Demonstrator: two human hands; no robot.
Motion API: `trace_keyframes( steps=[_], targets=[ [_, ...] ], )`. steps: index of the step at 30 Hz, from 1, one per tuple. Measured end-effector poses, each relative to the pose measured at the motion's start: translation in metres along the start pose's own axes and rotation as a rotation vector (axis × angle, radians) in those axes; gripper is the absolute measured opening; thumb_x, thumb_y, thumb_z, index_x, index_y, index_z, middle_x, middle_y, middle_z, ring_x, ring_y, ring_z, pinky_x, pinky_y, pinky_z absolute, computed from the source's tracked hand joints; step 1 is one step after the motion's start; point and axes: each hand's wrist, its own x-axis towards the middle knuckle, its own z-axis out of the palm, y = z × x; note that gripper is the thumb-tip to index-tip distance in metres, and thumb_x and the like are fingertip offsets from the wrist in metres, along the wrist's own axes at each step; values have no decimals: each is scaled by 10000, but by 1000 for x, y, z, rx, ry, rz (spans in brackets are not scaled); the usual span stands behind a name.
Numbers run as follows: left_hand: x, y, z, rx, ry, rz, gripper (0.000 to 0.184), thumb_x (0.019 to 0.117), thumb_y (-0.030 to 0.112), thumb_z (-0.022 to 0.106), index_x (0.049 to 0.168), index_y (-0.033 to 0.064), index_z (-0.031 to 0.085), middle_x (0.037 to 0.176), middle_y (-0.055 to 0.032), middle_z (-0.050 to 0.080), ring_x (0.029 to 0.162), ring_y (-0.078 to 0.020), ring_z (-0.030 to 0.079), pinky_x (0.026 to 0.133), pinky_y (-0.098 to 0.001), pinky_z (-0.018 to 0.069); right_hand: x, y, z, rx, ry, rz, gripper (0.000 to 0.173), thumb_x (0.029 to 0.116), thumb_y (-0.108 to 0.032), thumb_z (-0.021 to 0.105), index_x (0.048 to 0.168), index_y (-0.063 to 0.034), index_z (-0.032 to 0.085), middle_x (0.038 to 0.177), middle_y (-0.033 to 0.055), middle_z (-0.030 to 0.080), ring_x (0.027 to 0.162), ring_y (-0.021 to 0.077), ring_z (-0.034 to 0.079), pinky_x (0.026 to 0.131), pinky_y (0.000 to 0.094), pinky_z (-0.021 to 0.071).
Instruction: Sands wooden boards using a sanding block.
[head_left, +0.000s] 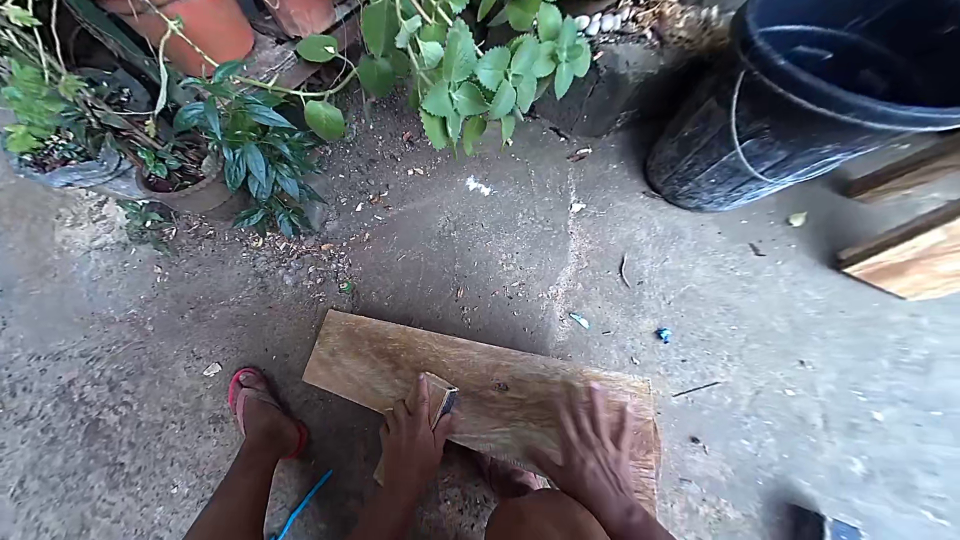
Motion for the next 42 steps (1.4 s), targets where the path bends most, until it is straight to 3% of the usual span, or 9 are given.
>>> trace_keyframes(
  steps=[4,8,14,19,23,26,31,36,42],
  targets=[
    [20,18,-3,-6,28,-22,774,997,520,568,1623,127,339,1270,-389,587,1085,-573,619,862,-676,510,30,-17,28,-91,-248,-149,1115,786,-858,533,1567,-69,428,1652,207,325,1527,452,285,1087,853,112],
    [86,47,-25,33,-120,-187,806,1032,540,520,1674,229,145,1481,-349,457,1288,-511,542,1029,-628,462,32,-21,24,-117,-360,-135,1161,794,-896,463,1606,-73,346,1686,182,254,1559,428,208,1101,842,69],
    [9,34,-8,63,-56,-76,817,998,513,595,1640,116,283,1243,-392,593,1056,-558,634,887,-627,525,35,-23,23,-122,-405,-124,1219,763,-927,447,1611,-60,325,1697,186,218,1565,440,170,1086,857,51],
    [81,42,-34,53,-188,-254,838,1039,544,507,1675,187,95,1485,-360,447,1279,-513,555,1016,-607,489,40,-30,23,-140,-492,-174,1221,798,-915,413,1628,-35,249,1708,183,174,1580,414,123,1087,854,17],
    [42,35,-21,59,-144,-169,845,1020,507,558,1666,134,162,1392,-389,520,1166,-537,612,958,-614,515,44,-31,19,-144,-578,-152,1349,704,-972,450,1646,-47,174,1723,174,101,1590,399,54,1089,848,-21],
    [31,35,-23,90,-175,-155,833,1028,536,523,1667,139,164,1367,-368,540,1141,-517,622,947,-594,516,45,-32,20,-145,-545,-167,1337,713,-968,445,1639,-35,198,1718,178,129,1586,410,77,1080,857,-6],
    [120,38,-39,63,-195,-337,842,1041,545,498,1675,190,71,1479,-326,479,1265,-476,583,1020,-582,492,41,-30,26,-162,-468,-175,1340,690,-982,441,1630,-46,253,1708,165,192,1580,411,126,1081,857,18],
    [49,28,-27,96,-196,-248,863,1030,542,521,1670,130,114,1384,-372,523,1125,-513,638,923,-583,538,41,-29,29,-142,-396,-207,1349,671,-989,454,1612,-35,303,1687,186,252,1561,429,198,1064,874,56],
    [114,22,-42,65,-225,-384,840,1052,546,465,1675,178,38,1496,-326,457,1256,-466,594,1002,-569,513,38,-27,33,-168,-369,-217,1357,669,-1011,397,1617,-45,296,1689,175,252,1564,425,193,1066,872,54]
  ],
)
